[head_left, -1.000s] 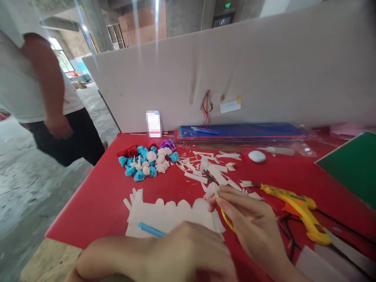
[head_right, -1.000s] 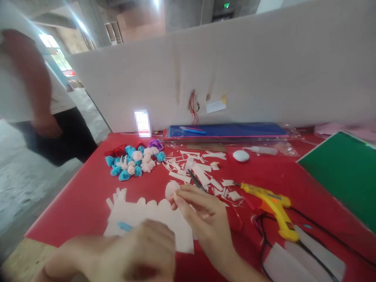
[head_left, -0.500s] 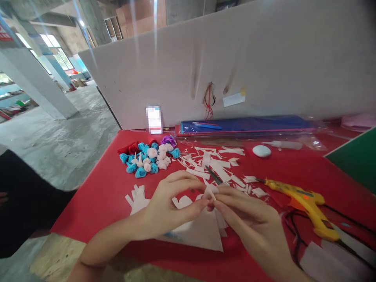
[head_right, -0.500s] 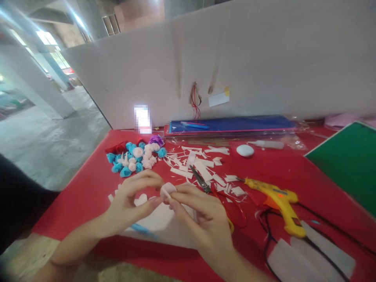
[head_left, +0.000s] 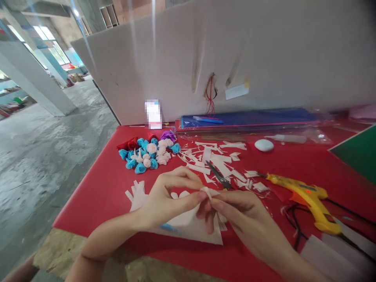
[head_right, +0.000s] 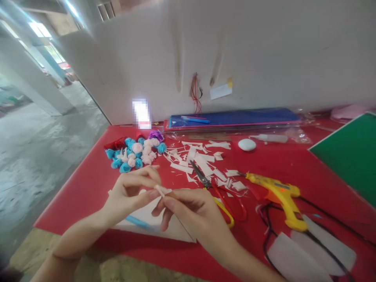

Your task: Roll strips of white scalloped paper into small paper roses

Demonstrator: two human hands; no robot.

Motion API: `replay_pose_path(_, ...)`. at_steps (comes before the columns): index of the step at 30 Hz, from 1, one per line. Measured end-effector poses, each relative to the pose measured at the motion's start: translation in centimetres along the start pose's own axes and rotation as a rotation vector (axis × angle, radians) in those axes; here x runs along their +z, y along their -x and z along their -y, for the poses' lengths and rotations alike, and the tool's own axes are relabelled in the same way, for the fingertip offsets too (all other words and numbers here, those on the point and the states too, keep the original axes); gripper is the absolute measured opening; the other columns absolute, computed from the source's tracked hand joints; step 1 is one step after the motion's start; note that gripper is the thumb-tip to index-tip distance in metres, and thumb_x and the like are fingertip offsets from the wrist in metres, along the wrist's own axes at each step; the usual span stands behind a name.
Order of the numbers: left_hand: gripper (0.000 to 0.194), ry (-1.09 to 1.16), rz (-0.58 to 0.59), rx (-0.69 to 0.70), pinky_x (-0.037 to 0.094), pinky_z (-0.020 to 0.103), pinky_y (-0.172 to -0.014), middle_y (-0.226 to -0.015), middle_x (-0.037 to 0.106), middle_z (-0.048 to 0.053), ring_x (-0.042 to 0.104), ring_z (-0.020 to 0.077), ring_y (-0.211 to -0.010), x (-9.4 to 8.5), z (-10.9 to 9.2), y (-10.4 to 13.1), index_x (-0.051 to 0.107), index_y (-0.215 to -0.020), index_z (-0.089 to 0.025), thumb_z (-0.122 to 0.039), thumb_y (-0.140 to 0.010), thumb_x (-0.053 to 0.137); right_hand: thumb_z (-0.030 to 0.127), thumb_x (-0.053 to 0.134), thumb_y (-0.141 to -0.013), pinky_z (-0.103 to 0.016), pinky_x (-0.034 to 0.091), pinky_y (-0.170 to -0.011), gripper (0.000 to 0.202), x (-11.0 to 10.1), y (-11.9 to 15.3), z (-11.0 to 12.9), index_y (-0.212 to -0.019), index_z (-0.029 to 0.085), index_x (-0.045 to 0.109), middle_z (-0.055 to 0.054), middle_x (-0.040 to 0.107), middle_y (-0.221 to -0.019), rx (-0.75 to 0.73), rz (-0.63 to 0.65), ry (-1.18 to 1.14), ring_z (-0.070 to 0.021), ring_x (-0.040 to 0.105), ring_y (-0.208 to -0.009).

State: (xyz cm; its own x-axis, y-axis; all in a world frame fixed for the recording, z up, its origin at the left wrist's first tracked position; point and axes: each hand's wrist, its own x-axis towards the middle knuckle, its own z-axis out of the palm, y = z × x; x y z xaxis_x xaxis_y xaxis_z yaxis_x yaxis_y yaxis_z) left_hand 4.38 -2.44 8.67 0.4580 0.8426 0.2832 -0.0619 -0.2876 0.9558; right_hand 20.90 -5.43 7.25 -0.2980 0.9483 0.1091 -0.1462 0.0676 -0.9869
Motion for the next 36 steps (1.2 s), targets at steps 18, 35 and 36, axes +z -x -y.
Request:
replay_pose_path(18, 0.011, 0.047, -0.178, 0.158, 0.043, 0.026, -0.060, -0.063, 0.055, -0.002, 0.050, 0.0107, -0.063, 1.0, 1.4, 0.1, 0.063, -0.064, -0.019, -0.017, -0.073, 0.069, 0.014, 0.059, -0.080, -0.022, 0.054, -0.052, 0.014, 1.2, 1.0, 0.1, -0.080, 0.028, 0.063, 0.002, 0.072, -0.066, -0.582, -0.336, 0.735, -0.0136, 0.066, -0.052)
replay_pose_path(35, 0.017, 0.162, -0.222, 0.103, 0.044, 0.023, -0.065, -0.064, 0.052, -0.003, 0.048, 0.0087, -0.065, 2.0, 2.1, 0.6, 0.057, -0.063, -0.017, -0.019, -0.076, 0.066, 0.007, 0.055, -0.086, -0.024, 0.057, -0.056, 0.011, 0.3, 0.7, 0.3, -0.083, 0.014, 0.062, -0.009, 0.074, -0.063, -0.978, -0.354, 1.292, -0.0168, 0.069, -0.050)
replay_pose_path(36, 0.015, 0.178, -0.220, 0.089, 0.044, 0.023, -0.066, -0.065, 0.053, -0.003, 0.049, 0.0086, -0.065, 2.0, 2.1, 0.6, 0.058, -0.064, -0.017, -0.019, -0.076, 0.066, 0.007, 0.056, -0.085, -0.024, 0.057, -0.055, 0.010, 0.3, 0.6, 0.3, -0.083, 0.014, 0.063, -0.010, 0.074, -0.064, -0.978, -0.347, 1.300, -0.0172, 0.069, -0.050)
